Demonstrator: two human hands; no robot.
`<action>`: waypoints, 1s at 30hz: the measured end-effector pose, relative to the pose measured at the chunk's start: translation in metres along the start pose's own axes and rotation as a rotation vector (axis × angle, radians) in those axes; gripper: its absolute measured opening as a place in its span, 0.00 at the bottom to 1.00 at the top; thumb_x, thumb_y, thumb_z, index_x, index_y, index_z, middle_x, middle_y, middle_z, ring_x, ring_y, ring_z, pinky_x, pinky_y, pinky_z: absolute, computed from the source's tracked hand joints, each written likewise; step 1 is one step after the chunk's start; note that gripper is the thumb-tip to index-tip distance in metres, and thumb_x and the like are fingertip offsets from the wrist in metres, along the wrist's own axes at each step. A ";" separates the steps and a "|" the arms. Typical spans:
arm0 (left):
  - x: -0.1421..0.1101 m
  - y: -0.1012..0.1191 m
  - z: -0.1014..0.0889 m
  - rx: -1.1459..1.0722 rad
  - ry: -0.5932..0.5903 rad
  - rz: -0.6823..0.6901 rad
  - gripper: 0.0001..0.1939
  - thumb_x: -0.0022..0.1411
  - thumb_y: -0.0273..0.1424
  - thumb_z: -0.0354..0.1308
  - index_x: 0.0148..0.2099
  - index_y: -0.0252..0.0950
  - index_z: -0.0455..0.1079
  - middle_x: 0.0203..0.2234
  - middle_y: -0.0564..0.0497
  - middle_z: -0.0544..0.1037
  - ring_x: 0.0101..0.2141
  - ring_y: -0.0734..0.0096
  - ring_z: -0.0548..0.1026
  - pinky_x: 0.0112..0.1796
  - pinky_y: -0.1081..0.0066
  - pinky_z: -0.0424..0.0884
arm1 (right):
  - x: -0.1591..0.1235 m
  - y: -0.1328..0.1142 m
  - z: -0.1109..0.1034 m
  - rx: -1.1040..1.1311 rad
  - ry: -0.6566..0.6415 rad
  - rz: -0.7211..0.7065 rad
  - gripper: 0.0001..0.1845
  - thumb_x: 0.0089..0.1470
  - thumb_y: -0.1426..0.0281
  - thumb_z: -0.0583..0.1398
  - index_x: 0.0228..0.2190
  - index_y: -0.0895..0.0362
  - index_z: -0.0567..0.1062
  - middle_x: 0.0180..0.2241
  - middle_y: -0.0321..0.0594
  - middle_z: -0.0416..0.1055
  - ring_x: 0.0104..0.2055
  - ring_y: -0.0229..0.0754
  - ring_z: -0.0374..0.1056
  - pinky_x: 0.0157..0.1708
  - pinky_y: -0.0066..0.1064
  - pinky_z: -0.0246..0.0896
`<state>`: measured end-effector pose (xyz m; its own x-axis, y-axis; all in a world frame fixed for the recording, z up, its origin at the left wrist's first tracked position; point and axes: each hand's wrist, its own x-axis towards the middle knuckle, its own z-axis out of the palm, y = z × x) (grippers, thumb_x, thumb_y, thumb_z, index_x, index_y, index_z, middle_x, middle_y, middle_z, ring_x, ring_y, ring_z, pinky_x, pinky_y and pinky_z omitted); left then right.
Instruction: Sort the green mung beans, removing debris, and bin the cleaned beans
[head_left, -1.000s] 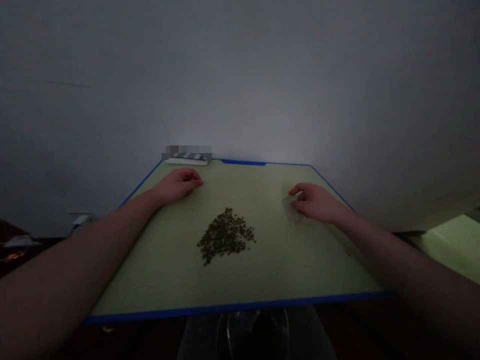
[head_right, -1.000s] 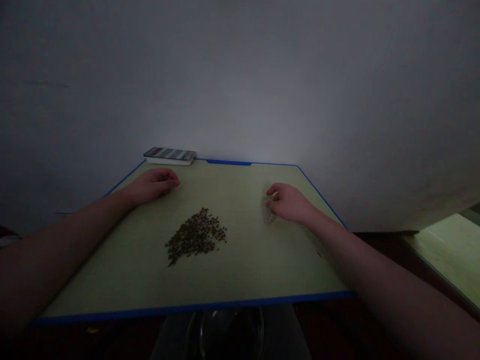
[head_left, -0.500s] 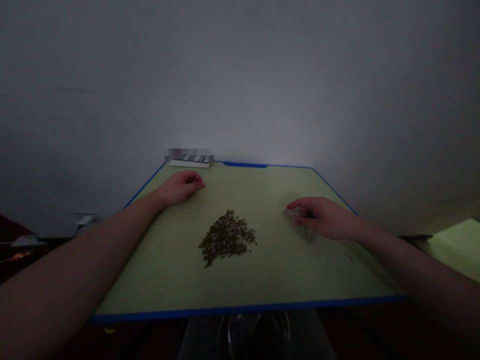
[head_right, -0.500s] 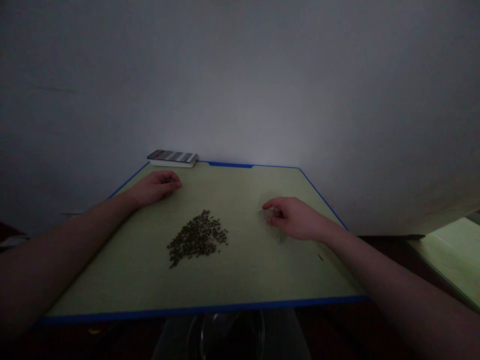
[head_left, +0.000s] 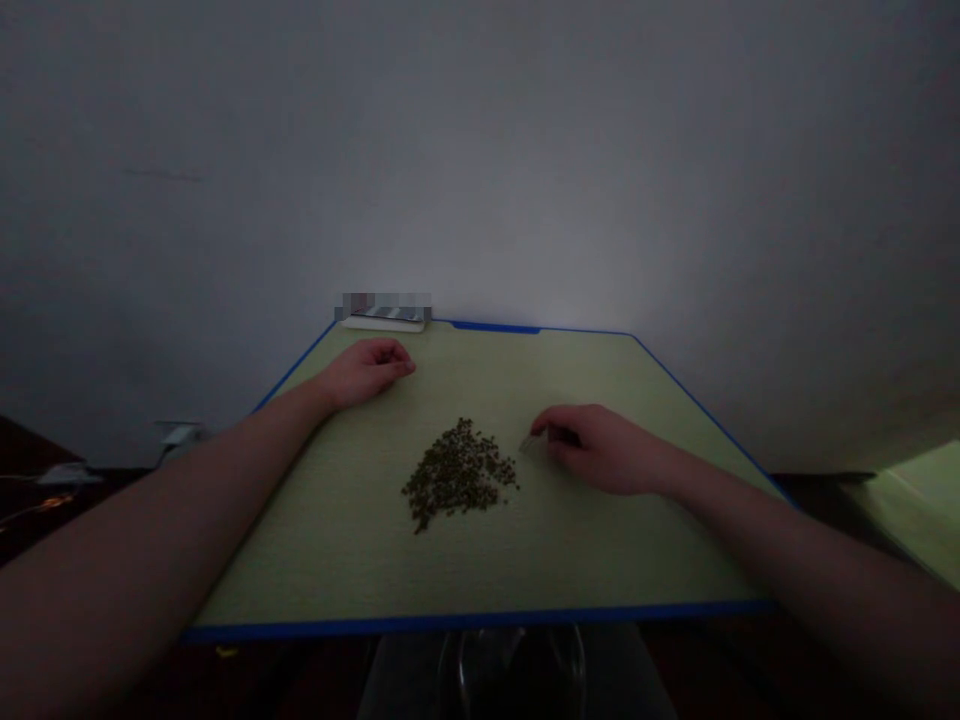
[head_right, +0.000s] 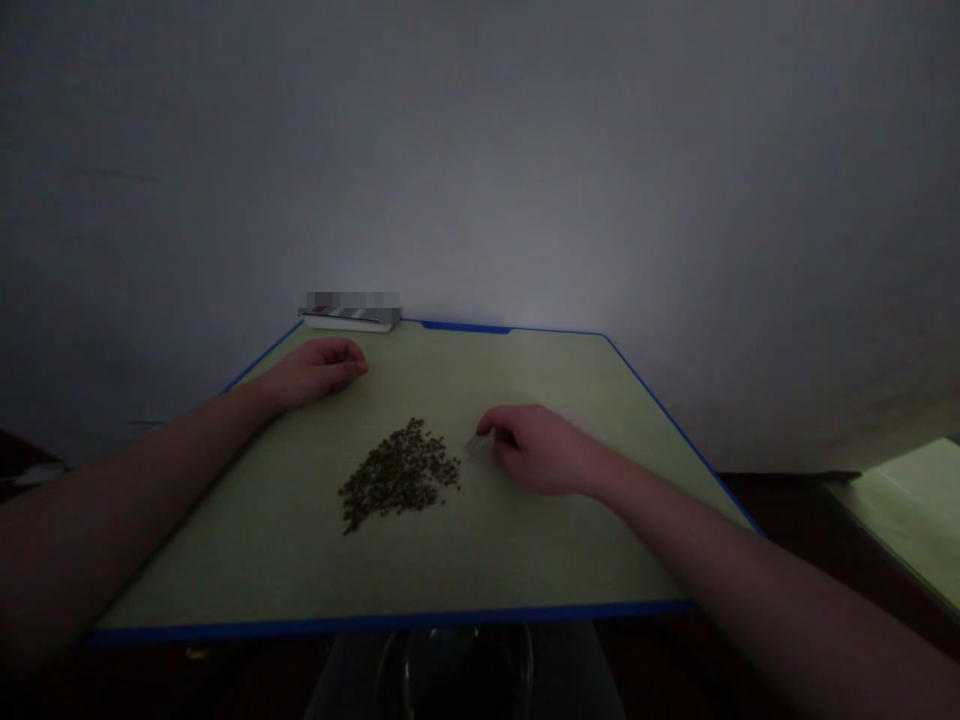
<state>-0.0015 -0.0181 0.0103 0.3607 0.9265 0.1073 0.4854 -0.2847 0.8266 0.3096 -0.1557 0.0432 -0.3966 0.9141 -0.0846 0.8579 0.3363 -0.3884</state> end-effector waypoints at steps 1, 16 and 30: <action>0.000 0.001 0.000 0.000 -0.001 -0.003 0.11 0.51 0.39 0.60 0.30 0.36 0.68 0.15 0.59 0.64 0.17 0.77 0.60 0.20 0.75 0.56 | 0.006 -0.002 0.000 -0.005 0.024 0.004 0.19 0.54 0.77 0.55 0.47 0.61 0.77 0.31 0.41 0.76 0.30 0.41 0.67 0.32 0.31 0.58; 0.000 -0.002 0.000 0.011 0.008 0.017 0.11 0.53 0.38 0.60 0.31 0.35 0.69 0.15 0.59 0.63 0.18 0.77 0.60 0.21 0.75 0.56 | 0.048 -0.008 0.012 0.018 0.041 0.027 0.20 0.52 0.78 0.57 0.48 0.62 0.77 0.31 0.42 0.76 0.31 0.41 0.68 0.34 0.31 0.59; 0.001 -0.005 0.000 -0.014 0.008 -0.007 0.09 0.52 0.36 0.60 0.31 0.35 0.69 0.15 0.59 0.64 0.17 0.79 0.60 0.20 0.75 0.55 | 0.000 -0.010 0.000 0.198 -0.086 -0.012 0.18 0.51 0.75 0.58 0.45 0.59 0.77 0.23 0.33 0.71 0.24 0.37 0.63 0.25 0.29 0.55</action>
<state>-0.0035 -0.0154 0.0064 0.3509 0.9304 0.1060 0.4767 -0.2749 0.8350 0.3004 -0.1589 0.0468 -0.4401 0.8847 -0.1538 0.7757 0.2882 -0.5615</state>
